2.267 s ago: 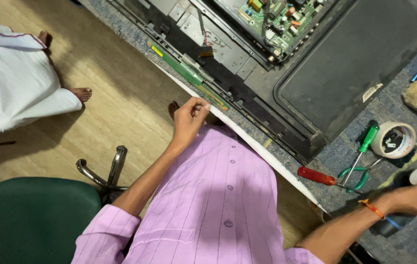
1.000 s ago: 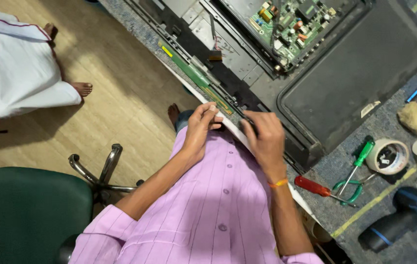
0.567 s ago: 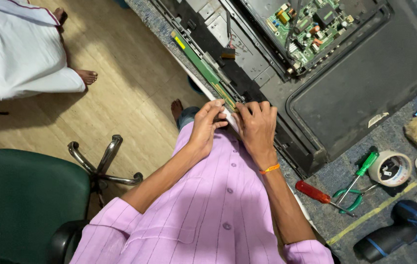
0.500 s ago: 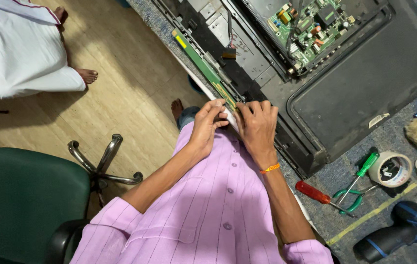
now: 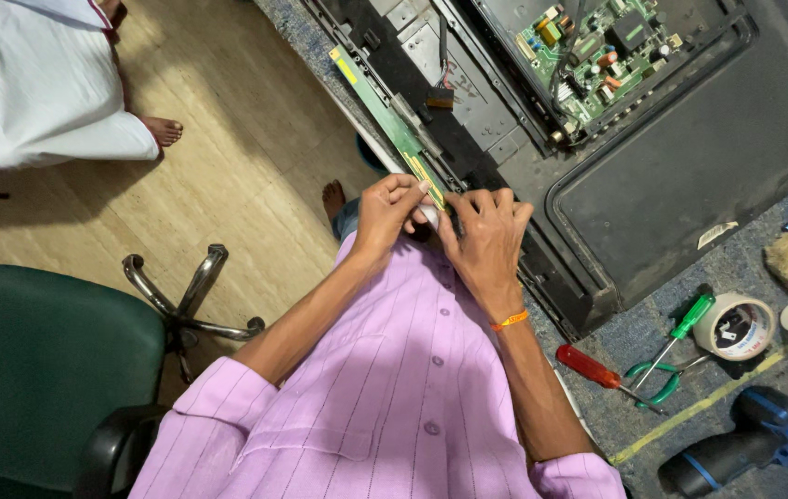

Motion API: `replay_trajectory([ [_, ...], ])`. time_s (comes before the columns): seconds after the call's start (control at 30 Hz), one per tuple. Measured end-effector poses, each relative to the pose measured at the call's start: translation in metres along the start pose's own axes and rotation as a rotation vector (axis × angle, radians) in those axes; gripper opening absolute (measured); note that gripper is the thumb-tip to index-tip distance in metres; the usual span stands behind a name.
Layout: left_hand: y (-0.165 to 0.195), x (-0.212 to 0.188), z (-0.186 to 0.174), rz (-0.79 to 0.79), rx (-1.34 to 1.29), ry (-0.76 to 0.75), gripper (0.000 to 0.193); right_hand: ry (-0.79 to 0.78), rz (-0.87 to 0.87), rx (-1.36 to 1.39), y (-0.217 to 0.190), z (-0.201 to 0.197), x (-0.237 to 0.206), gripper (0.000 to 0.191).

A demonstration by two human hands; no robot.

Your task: The person works on the internal components of a disassembled television set on a repair bench. They use a screwdriver to adjust parts, apply a liquid from a squeeze bottle onto a circuit board, and use a red-handled tool to manipulate components inside the chassis.

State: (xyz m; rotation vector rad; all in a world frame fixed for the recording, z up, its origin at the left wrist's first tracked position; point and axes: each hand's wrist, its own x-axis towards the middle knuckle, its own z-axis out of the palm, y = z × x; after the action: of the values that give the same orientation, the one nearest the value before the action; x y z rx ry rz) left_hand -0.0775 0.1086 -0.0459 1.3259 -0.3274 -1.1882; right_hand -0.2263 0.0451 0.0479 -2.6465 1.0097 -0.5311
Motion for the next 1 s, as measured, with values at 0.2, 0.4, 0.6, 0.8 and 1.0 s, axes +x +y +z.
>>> replay_trajectory([
  [0.2, 0.003, 0.002, -0.001, -0.015, 0.015, -0.005, 0.019, 0.05, 0.018, 0.047, -0.008, 0.008, 0.004, 0.022],
  [0.4, 0.001, 0.002, 0.001, 0.003, -0.051, -0.004, 0.018, 0.065, -0.009, -0.029, -0.011, 0.013, 0.004, 0.015],
  [0.6, 0.001, 0.002, 0.002, 0.01, -0.01, 0.006, 0.019, 0.051, 0.04, 0.014, -0.014, 0.013, 0.005, 0.011],
  [0.8, 0.002, 0.0, 0.003, 0.021, 0.029, 0.013, 0.019, 0.007, 0.134, 0.127, -0.015, 0.02, 0.006, 0.013],
  [1.0, 0.004, -0.003, 0.004, 0.012, 0.001, 0.008, 0.019, 0.008, 0.219, 0.143, -0.014, 0.03, 0.0, 0.016],
])
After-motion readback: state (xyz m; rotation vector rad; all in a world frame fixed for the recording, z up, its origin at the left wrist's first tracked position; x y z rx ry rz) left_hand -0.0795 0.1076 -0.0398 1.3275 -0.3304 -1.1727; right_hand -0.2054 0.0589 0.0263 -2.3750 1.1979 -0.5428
